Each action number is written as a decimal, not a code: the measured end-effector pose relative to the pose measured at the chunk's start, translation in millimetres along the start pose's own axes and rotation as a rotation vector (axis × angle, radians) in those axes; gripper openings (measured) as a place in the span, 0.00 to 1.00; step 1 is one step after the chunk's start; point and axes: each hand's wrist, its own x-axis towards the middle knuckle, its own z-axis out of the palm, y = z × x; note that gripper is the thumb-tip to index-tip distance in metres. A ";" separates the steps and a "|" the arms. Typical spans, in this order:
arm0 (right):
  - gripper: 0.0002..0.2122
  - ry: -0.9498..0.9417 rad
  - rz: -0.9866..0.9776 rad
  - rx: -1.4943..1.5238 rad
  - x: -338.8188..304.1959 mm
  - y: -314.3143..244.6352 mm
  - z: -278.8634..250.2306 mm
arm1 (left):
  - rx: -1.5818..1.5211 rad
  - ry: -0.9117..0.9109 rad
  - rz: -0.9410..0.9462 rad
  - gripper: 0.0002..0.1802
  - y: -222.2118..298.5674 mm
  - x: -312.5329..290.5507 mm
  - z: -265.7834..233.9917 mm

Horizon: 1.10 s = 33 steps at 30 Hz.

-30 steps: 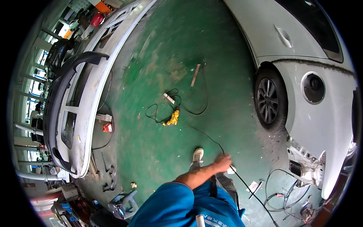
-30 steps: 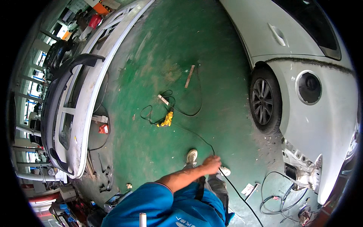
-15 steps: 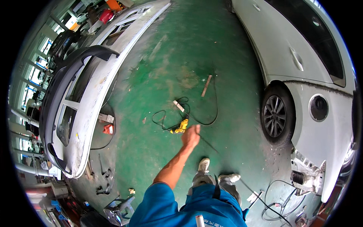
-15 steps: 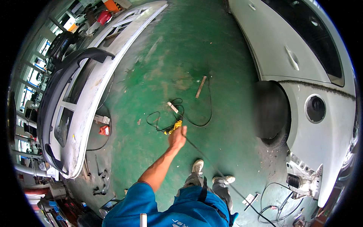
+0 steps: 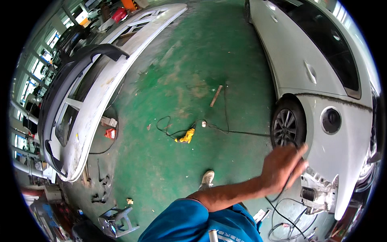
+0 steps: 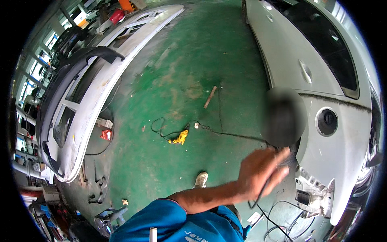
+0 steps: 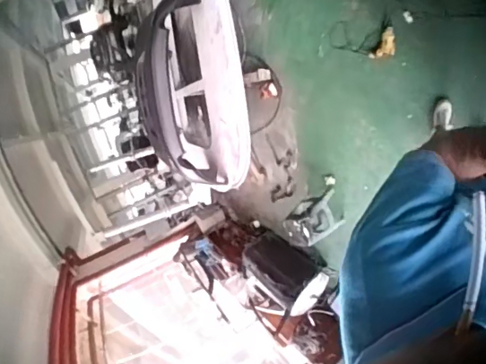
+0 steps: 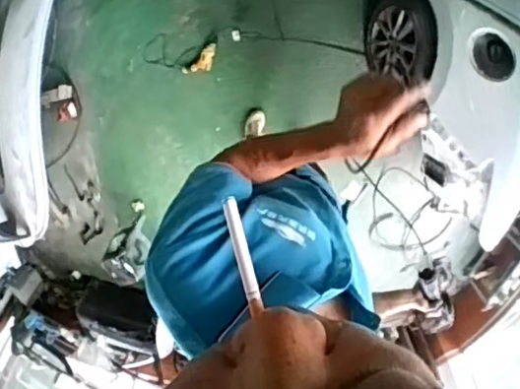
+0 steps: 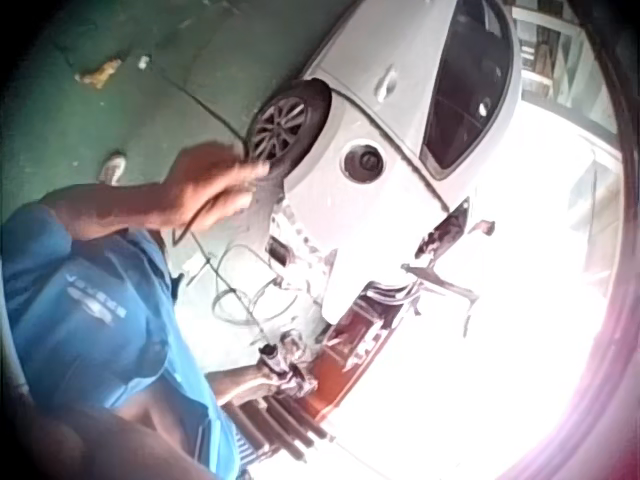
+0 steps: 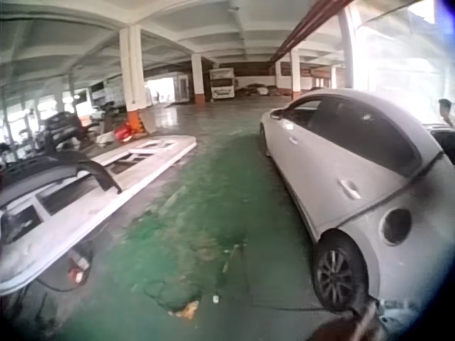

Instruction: The person repeatedly lifts and lowers the car hood to check alignment, then uses a power grinder to smooth the front bumper area. The person handles the hood and bumper directly and uses a handheld grinder on the bumper surface.

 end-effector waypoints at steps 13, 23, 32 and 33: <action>0.17 0.085 0.121 0.096 127.4 -29.5 -166.1 | 0.073 -0.436 -0.300 0.14 -45.5 -135.0 105.8; 0.21 0.109 0.303 0.132 140.6 19.2 -179.2 | 0.436 -1.216 -0.431 0.10 -88.9 -261.2 137.7; 0.19 0.030 0.452 0.237 204.0 73.8 -157.5 | 0.462 -1.200 -0.430 0.12 -45.8 -276.3 194.6; 0.19 -0.004 0.448 0.234 202.3 76.3 -146.4 | 0.458 -1.202 -0.421 0.12 -46.1 -278.7 197.7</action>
